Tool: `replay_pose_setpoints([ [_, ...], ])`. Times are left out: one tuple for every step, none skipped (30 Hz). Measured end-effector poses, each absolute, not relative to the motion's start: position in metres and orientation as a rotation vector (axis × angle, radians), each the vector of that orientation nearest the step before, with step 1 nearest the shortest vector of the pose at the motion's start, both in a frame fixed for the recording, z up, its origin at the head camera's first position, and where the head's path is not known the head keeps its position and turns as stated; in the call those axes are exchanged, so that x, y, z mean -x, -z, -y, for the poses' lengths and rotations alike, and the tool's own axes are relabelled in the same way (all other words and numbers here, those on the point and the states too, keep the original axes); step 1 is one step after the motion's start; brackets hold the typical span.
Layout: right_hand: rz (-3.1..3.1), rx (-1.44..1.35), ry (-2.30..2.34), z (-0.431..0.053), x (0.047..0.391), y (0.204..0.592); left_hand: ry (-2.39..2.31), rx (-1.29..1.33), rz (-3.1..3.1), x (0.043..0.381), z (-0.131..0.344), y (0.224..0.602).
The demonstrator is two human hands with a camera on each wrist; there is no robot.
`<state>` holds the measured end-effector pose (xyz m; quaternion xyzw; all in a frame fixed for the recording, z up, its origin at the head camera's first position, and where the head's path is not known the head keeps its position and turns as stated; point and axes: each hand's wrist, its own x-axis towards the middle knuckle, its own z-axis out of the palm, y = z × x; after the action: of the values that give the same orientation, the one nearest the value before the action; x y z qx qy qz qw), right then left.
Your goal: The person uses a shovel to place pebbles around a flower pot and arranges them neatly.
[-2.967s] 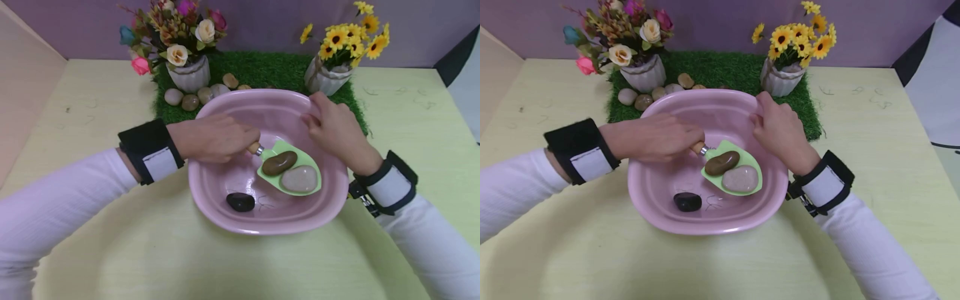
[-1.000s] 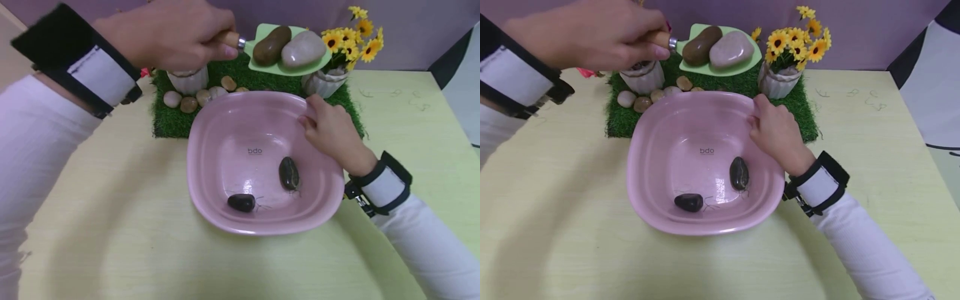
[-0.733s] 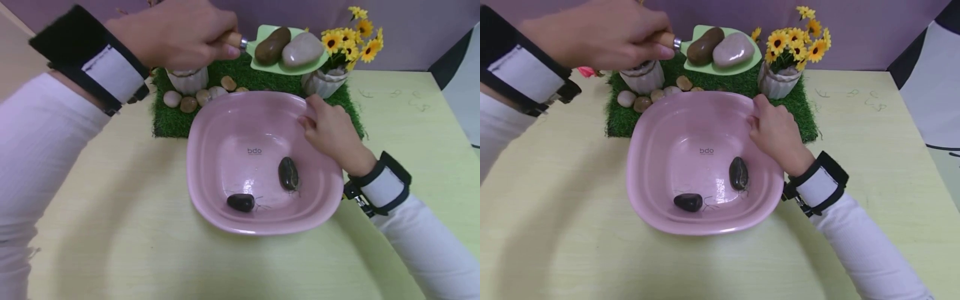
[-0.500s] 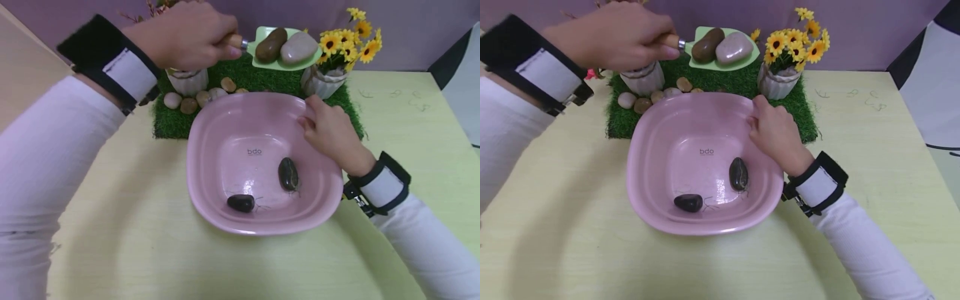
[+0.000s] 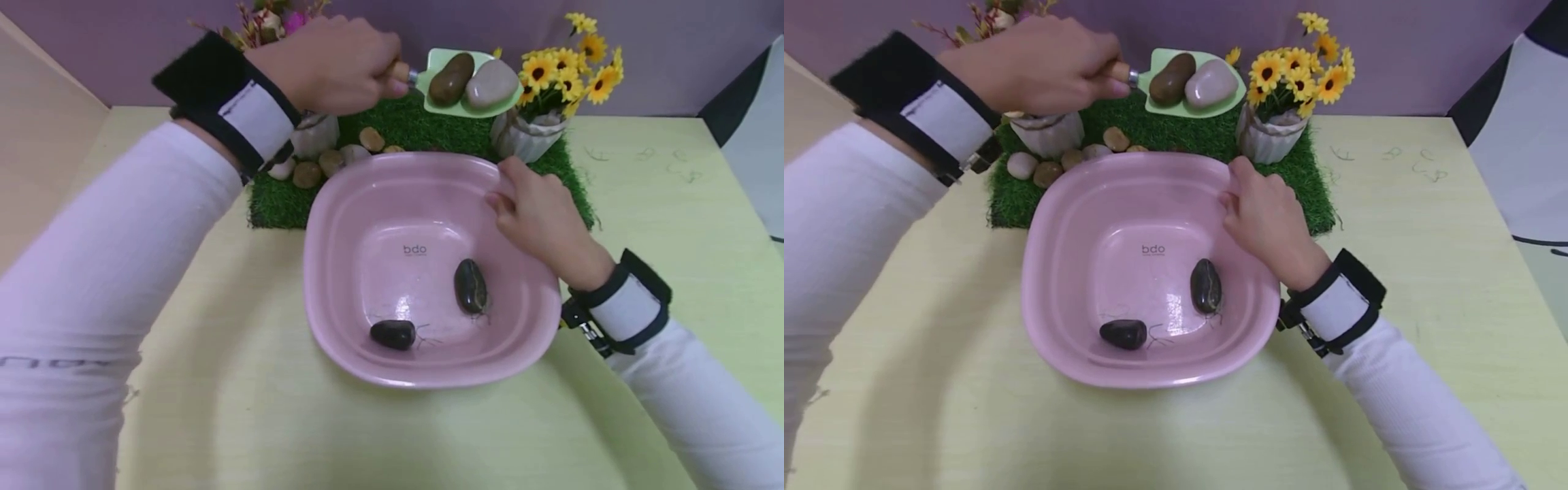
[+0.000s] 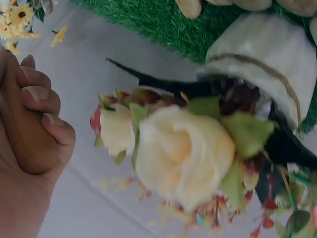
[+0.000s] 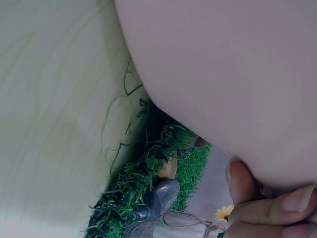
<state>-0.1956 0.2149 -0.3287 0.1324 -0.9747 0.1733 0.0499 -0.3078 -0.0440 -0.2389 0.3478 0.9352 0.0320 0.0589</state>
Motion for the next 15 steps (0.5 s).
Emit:
replay_pose_setpoints([
  [2.969,-0.403,-0.527,-0.215,0.195,0.329,-0.088,-1.045,-2.832,0.308,0.042,0.240],
  [2.970,-0.403,-0.529,-0.215,0.195,0.329,-0.081,-1.035,-2.833,0.308,0.041,0.241],
  [2.970,-0.405,-0.530,-0.215,0.195,0.328,-0.072,-1.029,-2.835,0.307,0.039,0.242],
  [2.970,-0.407,-0.531,-0.215,0.195,0.328,-0.065,-1.022,-2.835,0.307,0.038,0.244],
  [2.968,-0.409,-0.532,-0.215,0.195,0.328,-0.060,-1.017,-2.836,0.308,0.037,0.245],
  [2.966,-0.412,-0.530,-0.215,0.194,0.328,-0.046,-1.022,-2.839,0.308,0.036,0.246],
  [2.965,-0.414,-0.528,-0.214,0.194,0.328,-0.044,-1.026,-2.843,0.308,0.035,0.248],
  [2.963,-0.415,-0.525,-0.214,0.194,0.328,-0.039,-1.029,-2.846,0.309,0.034,0.249],
  [2.964,-0.414,-0.522,-0.214,0.194,0.327,-0.035,-1.029,-2.849,0.309,0.033,0.251],
  [2.967,-0.409,-0.521,-0.213,0.194,0.327,-0.034,-1.029,-2.849,0.310,0.032,0.253],
  [2.971,-0.404,-0.519,-0.213,0.195,0.327,-0.037,-1.028,-2.849,0.311,0.031,0.256],
  [2.975,-0.397,-0.516,-0.212,0.195,0.327,-0.044,-1.028,-2.850,0.311,0.031,0.258],
  [2.979,-0.392,-0.513,-0.212,0.195,0.327,-0.050,-1.024,-2.850,0.312,0.030,0.260],
  [2.983,-0.385,-0.510,-0.211,0.195,0.327,-0.054,-1.021,-2.848,0.313,0.028,0.263],
  [2.987,-0.381,-0.506,-0.211,0.195,0.327,-0.060,-1.019,-2.843,0.314,0.027,0.265],
])
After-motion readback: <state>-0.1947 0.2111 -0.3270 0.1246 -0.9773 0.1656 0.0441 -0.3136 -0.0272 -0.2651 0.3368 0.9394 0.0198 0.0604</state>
